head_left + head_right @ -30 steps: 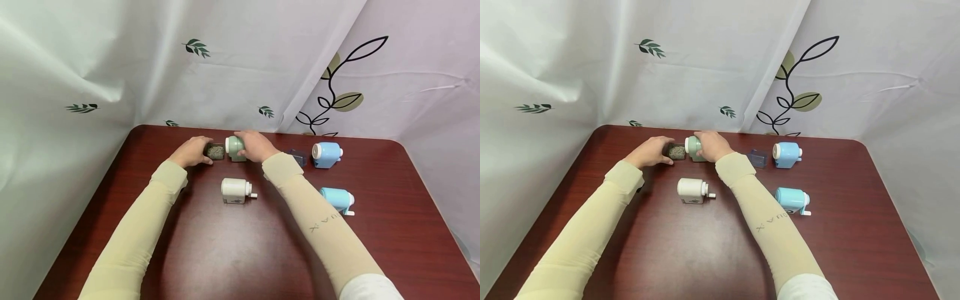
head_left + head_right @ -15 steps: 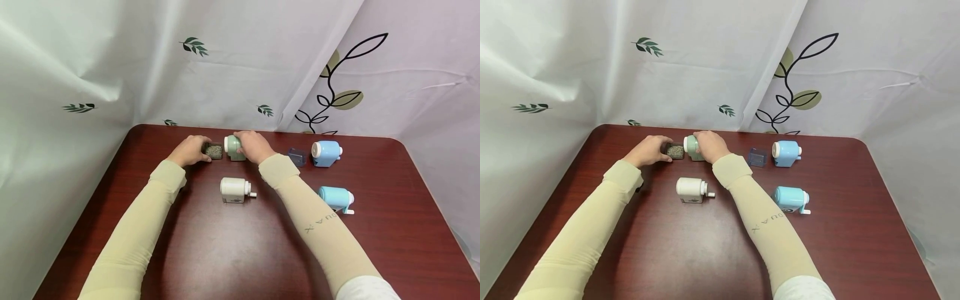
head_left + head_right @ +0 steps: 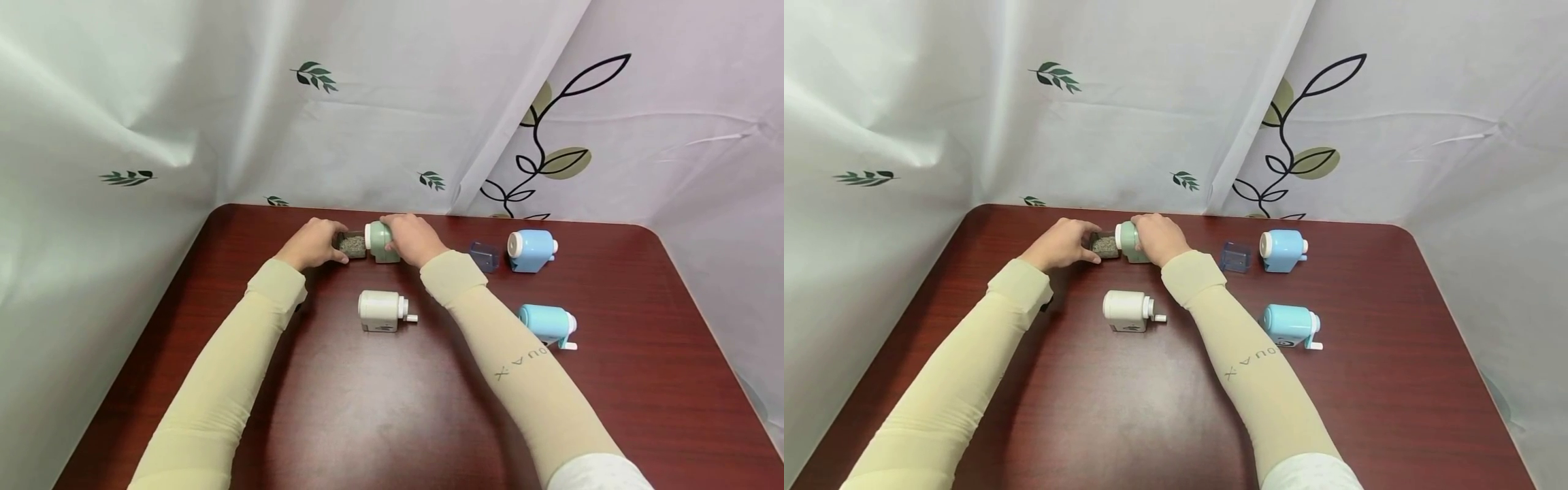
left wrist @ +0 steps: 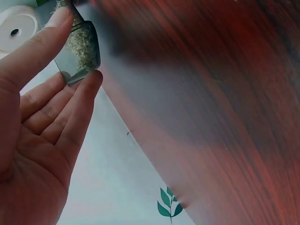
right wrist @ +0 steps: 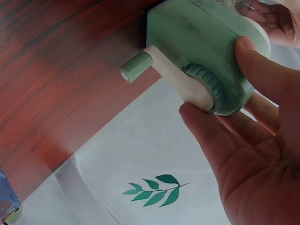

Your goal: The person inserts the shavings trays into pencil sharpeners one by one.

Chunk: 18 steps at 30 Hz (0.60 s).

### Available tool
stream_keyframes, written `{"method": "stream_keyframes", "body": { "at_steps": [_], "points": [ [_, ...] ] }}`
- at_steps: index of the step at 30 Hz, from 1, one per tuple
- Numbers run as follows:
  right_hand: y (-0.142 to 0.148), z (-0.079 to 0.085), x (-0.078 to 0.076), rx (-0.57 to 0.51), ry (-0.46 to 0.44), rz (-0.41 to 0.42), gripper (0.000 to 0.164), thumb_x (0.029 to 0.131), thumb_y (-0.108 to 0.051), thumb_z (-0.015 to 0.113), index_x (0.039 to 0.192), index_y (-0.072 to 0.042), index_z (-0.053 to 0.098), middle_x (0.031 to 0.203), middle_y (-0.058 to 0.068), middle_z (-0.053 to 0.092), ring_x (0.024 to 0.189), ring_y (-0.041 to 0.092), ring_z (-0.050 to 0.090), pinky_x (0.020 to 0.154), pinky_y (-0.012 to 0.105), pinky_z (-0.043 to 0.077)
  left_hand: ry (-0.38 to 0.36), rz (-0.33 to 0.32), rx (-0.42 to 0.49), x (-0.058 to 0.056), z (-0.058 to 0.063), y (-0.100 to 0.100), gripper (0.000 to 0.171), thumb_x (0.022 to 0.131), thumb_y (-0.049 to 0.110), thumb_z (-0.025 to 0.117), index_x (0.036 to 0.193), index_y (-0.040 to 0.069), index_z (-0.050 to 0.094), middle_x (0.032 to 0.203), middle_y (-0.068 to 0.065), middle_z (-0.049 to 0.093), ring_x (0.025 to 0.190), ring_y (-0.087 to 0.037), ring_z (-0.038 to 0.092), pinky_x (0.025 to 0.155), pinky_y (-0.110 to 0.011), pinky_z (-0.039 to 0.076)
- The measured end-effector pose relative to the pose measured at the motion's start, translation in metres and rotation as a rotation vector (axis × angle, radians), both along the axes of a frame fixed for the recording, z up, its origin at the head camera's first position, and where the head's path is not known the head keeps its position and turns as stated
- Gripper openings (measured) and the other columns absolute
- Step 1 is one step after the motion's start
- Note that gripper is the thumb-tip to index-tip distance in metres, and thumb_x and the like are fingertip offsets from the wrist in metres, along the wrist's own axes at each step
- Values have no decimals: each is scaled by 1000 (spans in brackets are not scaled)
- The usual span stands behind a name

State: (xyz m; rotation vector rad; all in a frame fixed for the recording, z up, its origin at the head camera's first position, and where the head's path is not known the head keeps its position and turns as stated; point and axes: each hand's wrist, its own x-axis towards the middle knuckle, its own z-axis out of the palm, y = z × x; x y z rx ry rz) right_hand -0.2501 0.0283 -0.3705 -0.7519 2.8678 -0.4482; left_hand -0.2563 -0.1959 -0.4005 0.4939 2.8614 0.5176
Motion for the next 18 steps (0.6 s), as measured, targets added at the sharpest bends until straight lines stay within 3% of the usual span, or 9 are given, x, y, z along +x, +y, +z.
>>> {"method": "stream_keyframes", "body": {
  "at_steps": [18],
  "points": [
    [0, 1, -2, 0, -2, 0, 60, 91, -21, 76, 144, -6, 54, 138, 12, 61, 121, 31, 61, 104, 40, 46, 14, -32, -5, -1, -2, 6, 65, 78, 22, 89, 133, 0, 63, 120, -16, 68, 109, -28, 62, 99, -44, 48]
  ]
}}
